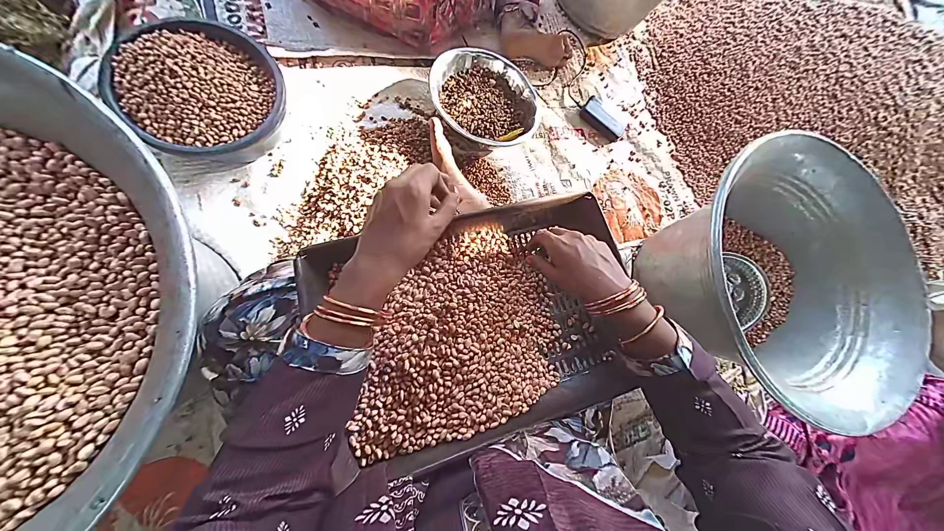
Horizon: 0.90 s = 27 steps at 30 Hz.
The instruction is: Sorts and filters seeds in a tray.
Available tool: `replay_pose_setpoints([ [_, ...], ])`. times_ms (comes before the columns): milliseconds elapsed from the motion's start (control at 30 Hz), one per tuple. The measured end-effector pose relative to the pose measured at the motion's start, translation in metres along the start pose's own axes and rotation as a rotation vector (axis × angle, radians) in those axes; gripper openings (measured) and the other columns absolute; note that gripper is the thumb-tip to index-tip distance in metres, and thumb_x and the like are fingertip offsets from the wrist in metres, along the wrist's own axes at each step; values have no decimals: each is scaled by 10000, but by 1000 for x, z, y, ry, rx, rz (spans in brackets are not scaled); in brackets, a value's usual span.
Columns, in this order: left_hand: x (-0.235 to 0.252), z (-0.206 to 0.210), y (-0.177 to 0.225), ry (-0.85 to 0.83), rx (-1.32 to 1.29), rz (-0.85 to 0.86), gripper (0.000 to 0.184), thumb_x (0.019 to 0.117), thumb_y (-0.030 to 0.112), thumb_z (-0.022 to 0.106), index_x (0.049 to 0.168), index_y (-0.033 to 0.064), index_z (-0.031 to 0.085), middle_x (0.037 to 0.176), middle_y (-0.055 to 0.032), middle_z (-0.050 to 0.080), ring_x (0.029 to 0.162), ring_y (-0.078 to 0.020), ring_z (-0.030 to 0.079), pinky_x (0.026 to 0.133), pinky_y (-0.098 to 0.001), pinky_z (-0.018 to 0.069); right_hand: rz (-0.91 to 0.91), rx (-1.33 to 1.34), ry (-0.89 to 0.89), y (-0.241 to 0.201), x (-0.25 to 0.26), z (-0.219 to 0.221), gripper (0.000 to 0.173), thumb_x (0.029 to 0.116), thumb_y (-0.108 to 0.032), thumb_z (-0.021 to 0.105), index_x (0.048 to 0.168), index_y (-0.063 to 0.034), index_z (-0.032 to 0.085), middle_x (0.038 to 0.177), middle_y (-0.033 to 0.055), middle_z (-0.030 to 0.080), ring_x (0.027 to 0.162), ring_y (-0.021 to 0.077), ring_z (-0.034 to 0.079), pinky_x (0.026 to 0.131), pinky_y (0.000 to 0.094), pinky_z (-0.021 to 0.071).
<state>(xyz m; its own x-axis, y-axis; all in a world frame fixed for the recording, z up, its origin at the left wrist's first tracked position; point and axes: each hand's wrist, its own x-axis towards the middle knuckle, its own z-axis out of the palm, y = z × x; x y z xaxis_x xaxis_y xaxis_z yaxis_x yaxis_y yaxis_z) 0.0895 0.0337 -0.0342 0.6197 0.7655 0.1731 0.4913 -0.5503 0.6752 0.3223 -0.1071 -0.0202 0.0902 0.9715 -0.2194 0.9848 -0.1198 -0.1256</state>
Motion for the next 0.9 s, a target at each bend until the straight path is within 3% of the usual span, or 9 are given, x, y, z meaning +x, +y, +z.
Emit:
replay_pose_setpoints([
  [100,-6,-38,-16,10,96,-190,312,1042,300,600,1166,25,679,1254,-194,649,1131,-380,641,940,-633,471,-153,-43,101,-19,-2,-5,209,1019,-229,622,1119,-64,701,982,158,688,802,358,700,630,539,556],
  [200,-22,-52,-38,-92,106,-174,298,1028,163,604,1309,74,646,1363,-198,587,1207,-383,614,995,-622,478,-498,41,154,-63,-7,-3,167,976,-179,653,1086,-70,718,966,137,690,869,324,700,690,471,583],
  [267,-37,-48,-47,-148,55,-49,216,1011,127,619,1195,48,701,1255,-198,654,1191,-362,628,1004,-581,488,-770,151,73,-107,-20,10,153,967,-175,656,1077,-106,737,1029,113,708,957,308,695,755,461,576],
  [367,-61,-35,-45,-157,102,78,136,966,173,653,1047,117,748,1196,-138,652,1179,-357,588,962,-585,464,-1144,220,-108,-170,-52,41,177,993,-95,592,1085,-138,738,1166,107,688,1154,327,638,921,511,524],
  [433,-80,-32,-37,-159,153,144,128,936,191,683,1023,141,761,1111,-117,661,1107,-356,597,901,-561,460,-1246,168,-196,-198,-70,64,215,984,-36,574,1100,-117,736,1191,97,695,1251,345,593,1030,558,467],
  [500,-97,-35,-32,-205,164,128,117,943,159,702,1035,115,758,1018,-98,680,967,-304,658,826,-503,536,-1216,92,-244,-212,-74,76,224,981,8,559,1094,-72,735,1171,118,711,1275,386,578,1084,653,398],
  [567,-108,-41,-34,-230,213,42,113,954,138,703,1053,101,745,976,-97,673,863,-285,693,712,-500,575,-1159,23,-351,-213,-64,72,257,980,7,558,1153,-98,717,1213,130,685,1297,435,533,1071,749,333],
  [767,-126,-47,-45,-240,268,-37,129,962,172,709,1055,91,746,986,-112,682,870,-309,697,707,-530,570,-908,-55,-433,-164,-53,47,248,952,-146,655,1195,-118,697,1305,187,623,1316,519,477,1002,773,355],
  [900,-133,-37,-41,-210,308,29,179,936,209,744,1064,86,754,961,-115,682,828,-307,688,688,-496,561,-652,-100,-334,-105,-56,28,426,728,-372,810,1091,-174,708,1237,164,644,1218,519,540,864,767,420],
])
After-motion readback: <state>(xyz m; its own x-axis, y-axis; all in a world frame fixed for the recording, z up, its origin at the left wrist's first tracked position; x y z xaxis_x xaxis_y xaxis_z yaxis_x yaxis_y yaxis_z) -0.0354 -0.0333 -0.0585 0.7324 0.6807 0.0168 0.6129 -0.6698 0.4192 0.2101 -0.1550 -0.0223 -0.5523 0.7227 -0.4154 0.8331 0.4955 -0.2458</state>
